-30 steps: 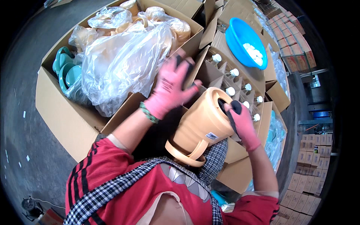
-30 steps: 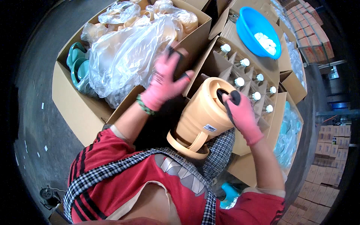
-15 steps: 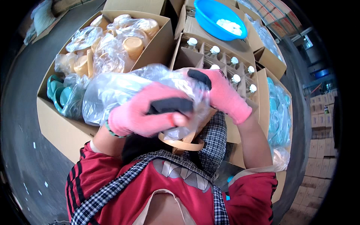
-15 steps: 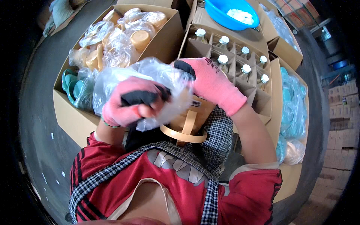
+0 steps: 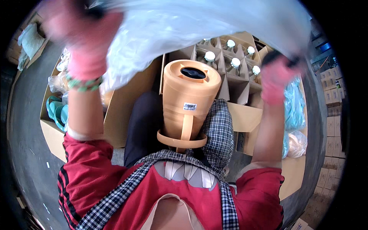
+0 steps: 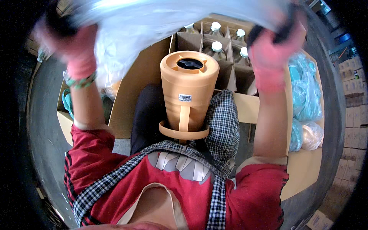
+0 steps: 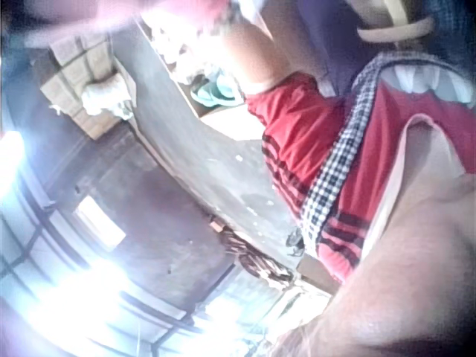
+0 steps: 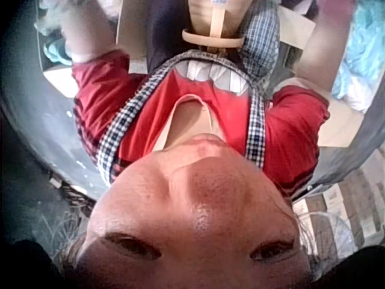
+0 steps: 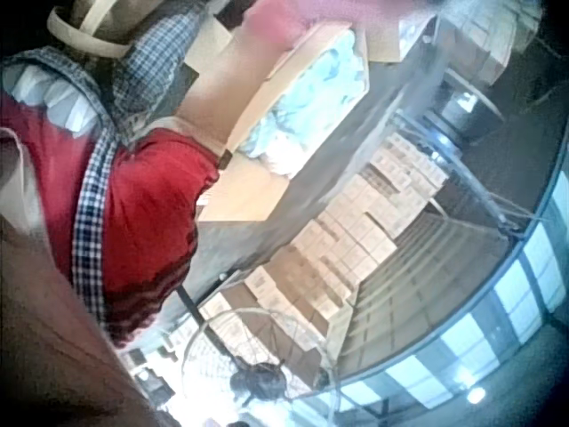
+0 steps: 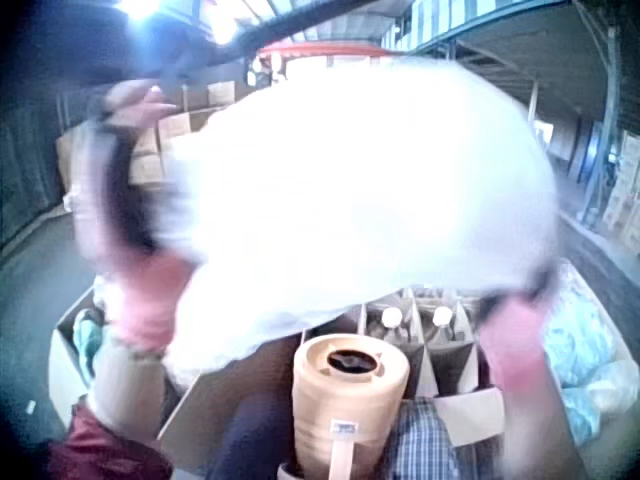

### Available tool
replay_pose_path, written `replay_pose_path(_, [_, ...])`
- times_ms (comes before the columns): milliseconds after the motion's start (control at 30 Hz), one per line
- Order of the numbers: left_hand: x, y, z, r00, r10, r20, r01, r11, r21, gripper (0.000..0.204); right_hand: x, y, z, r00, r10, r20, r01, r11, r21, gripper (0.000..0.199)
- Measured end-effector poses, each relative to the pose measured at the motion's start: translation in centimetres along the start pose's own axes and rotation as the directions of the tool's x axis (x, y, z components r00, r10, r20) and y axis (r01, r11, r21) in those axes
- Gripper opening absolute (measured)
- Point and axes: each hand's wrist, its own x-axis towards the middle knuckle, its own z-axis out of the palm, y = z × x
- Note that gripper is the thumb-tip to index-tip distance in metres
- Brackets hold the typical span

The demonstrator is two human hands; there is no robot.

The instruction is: The person assembles plastic pitchers by inserting a glass inner jug into the plastic body and securing the lid. They then wrap each assembled unit in a clear plastic bag and place it into a cardboard box. The process is repeated for multiple beige and teal pitchers.

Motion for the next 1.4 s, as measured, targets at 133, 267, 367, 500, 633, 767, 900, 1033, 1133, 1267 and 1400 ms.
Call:
replay_pose_path(133, [-6.1,-0.9,8.6,0.958,0.074,0.276,-0.192,0.881,0.431,0.065,-10.7,7.6,1.6,0.598,0.436,0.673,-0.045,0.856,-0.515,0.036])
replay_pose_path(267, [-17.2,1.2,12.2,0.662,-0.366,0.654,0.230,0.930,0.288,0.044,-18.0,6.9,1.2,0.402,0.555,0.728,-0.513,0.795,-0.323,0.030])
replay_pose_path(367, [-16.8,0.5,13.1,0.241,-0.432,0.869,0.696,0.701,0.156,0.050,-17.1,9.2,0.9,0.016,0.815,0.579,-0.914,0.246,-0.322,0.028])
replay_pose_path(500, [-12.4,-2.7,15.8,0.401,-0.606,0.687,0.915,0.219,-0.340,0.029,-13.8,9.7,3.2,0.317,0.837,0.446,-0.922,0.382,-0.061,0.033])
replay_pose_path(633, [1.5,2.7,9.5,0.906,-0.392,-0.156,0.094,0.548,-0.831,0.034,-7.2,3.4,2.2,0.679,0.727,-0.101,-0.672,0.671,0.313,0.030])
replay_pose_path(767, [2.2,3.3,9.6,0.960,0.098,-0.264,-0.219,0.848,-0.482,0.038,-11.0,8.4,0.8,0.870,0.417,0.264,-0.407,0.909,-0.094,0.029])
replay_pose_path(900, [-11.6,-0.8,13.6,0.901,-0.182,0.395,0.235,0.968,-0.090,0.063,-15.9,8.2,1.8,0.325,0.798,0.507,-0.745,0.547,-0.383,0.033])
replay_pose_path(1033, [-17.9,3.0,11.4,0.402,-0.499,0.768,0.914,0.166,-0.370,0.038,-16.0,4.1,-0.2,0.072,0.718,0.693,-0.976,0.194,-0.099,0.027])
replay_pose_path(1133, [-17.3,4.7,8.6,0.309,-0.515,0.800,0.894,-0.129,-0.428,0.030,-14.7,2.2,-1.8,0.116,0.743,0.659,-0.851,0.416,-0.319,0.028])
replay_pose_path(1267, [-18.1,5.9,2.8,0.514,-0.390,0.764,0.838,0.421,-0.348,0.028,-15.1,-3.5,-5.8,0.022,0.593,0.805,-0.507,0.700,-0.502,0.029])
replay_pose_path(1400, [-20.3,9.0,-2.7,0.398,0.464,0.791,0.427,0.670,-0.607,0.030,-16.0,-5.4,-8.2,-0.185,0.368,0.911,-0.351,0.841,-0.411,0.035])
